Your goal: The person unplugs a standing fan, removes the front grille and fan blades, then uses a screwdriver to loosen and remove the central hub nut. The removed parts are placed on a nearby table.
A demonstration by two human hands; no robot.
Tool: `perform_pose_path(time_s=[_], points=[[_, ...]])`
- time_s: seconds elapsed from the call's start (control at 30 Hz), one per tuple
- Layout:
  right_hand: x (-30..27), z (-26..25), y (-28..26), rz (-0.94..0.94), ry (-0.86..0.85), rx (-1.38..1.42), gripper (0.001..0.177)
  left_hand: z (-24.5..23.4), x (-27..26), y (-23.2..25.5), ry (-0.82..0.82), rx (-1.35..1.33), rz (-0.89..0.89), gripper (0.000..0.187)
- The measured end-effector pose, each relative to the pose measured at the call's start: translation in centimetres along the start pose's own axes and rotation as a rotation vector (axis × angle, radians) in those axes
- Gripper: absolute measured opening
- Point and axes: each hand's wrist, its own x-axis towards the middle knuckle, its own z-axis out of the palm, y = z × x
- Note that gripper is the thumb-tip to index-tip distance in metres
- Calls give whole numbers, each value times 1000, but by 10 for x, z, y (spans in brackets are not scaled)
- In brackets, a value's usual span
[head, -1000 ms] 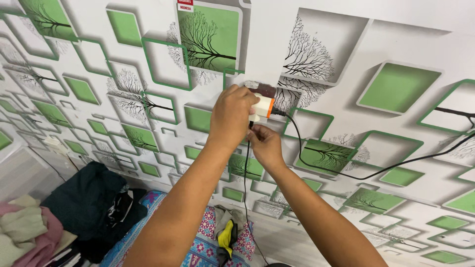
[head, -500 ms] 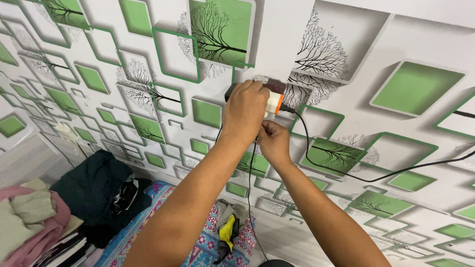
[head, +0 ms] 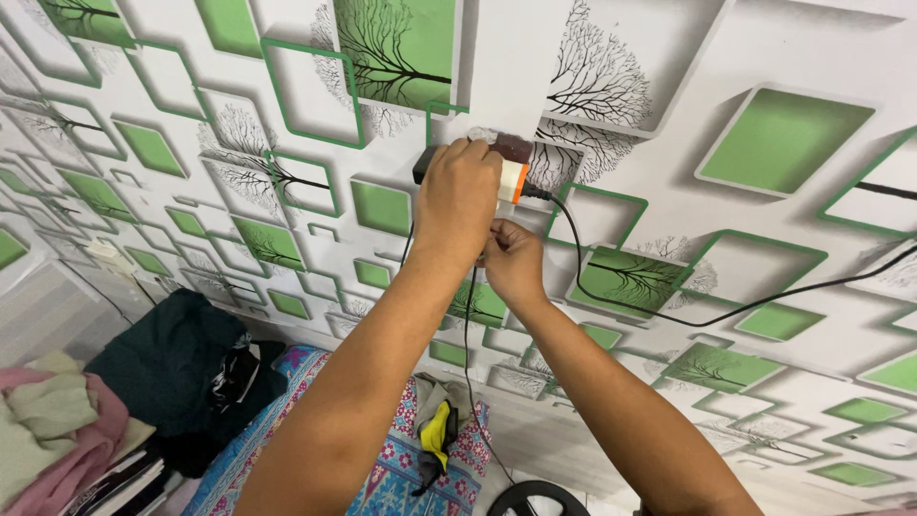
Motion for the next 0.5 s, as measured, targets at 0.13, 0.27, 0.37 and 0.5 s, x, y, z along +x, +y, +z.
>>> perform_pose_path(time_s=[0.13, 0.27, 0.37, 0.5], points=[[-3, 0, 16, 22, 14, -27, 16, 2, -3, 0, 15, 13, 12, 6], [-20, -1, 43, 120, 0, -102, 14, 3, -4, 0, 34, -12, 1, 5], [-27, -7, 55, 158, -15, -129, 14, 2, -4, 0, 43, -36, -15, 6], [-35, -20, 51, 169, -66, -109, 14, -4, -4, 0, 52, -69, -21, 5]])
